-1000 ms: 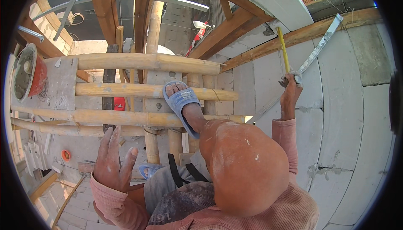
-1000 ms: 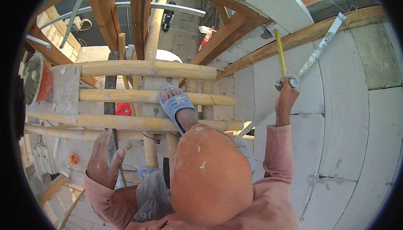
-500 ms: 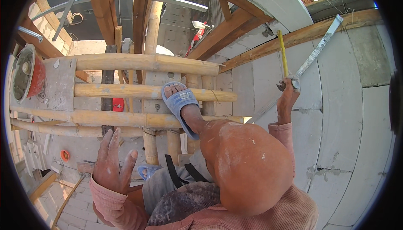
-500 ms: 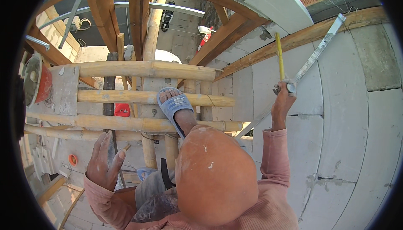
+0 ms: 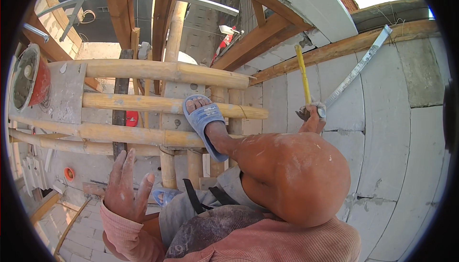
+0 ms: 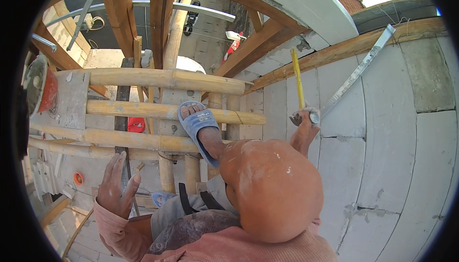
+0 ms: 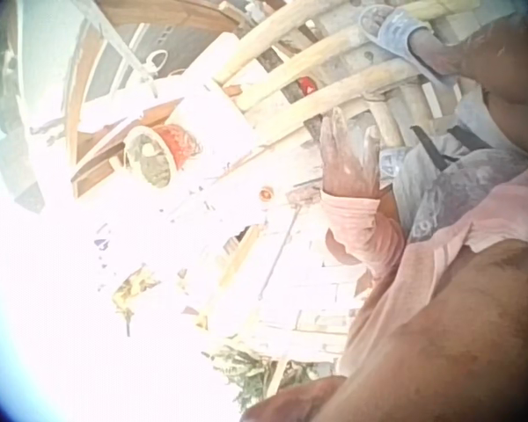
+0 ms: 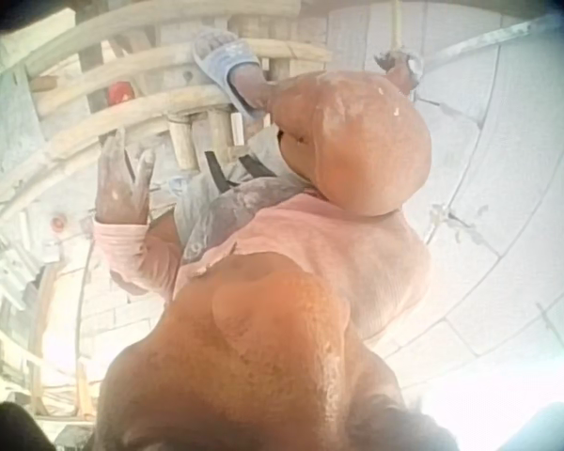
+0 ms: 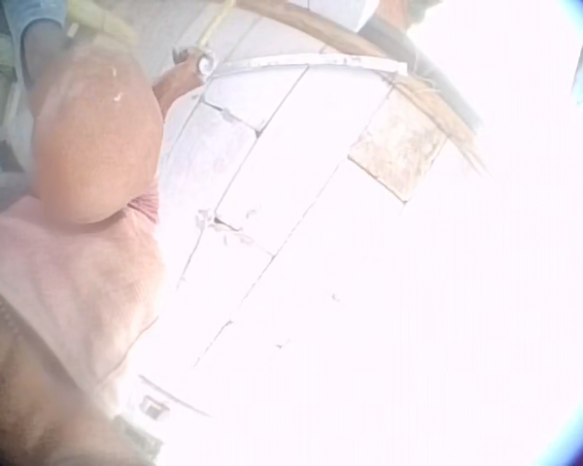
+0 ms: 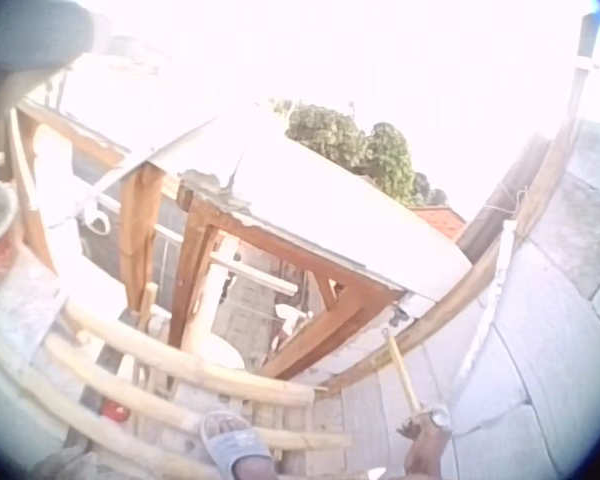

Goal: The person applies mortar onto a block using a trowel, installs the block into the building structure, and applies more mortar from a bucket onto the structure with the trowel.

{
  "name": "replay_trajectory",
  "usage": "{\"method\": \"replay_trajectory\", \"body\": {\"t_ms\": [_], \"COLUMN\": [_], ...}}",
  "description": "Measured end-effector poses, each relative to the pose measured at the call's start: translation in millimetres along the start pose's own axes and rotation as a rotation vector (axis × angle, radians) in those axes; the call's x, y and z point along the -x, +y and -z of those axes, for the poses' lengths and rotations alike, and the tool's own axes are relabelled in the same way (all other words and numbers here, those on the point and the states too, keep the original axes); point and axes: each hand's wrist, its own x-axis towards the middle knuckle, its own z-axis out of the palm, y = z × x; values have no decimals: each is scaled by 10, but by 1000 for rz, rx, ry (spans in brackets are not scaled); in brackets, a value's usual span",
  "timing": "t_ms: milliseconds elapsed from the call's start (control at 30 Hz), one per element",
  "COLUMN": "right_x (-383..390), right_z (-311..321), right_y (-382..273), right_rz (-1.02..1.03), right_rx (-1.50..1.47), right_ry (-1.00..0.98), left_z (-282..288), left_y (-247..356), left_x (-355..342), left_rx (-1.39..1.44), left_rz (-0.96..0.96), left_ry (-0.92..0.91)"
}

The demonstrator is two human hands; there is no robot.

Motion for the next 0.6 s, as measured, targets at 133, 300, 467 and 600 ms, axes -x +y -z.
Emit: {"method": "replay_trajectory", "body": {"t_ms": [133, 300, 467, 600], "right_x": [-501, -911, -385, -120], "right_z": [60, 120, -88, -153], "right_y": [199, 285, 144, 286], "right_rz": [57, 71, -99, -165], "right_rx": [-61, -80, -127, -242], "right_ry": [139, 114, -133, -483], "left_z": [-25, -71, -48, -176], "left_y": [24, 58, 19, -90], "left_x": [-38, -115, -63, -148], "left_rx": [0, 0, -10, -11], "left_rz": [8, -1, 56, 70], "left_ry": [1, -12, 20, 26]}}
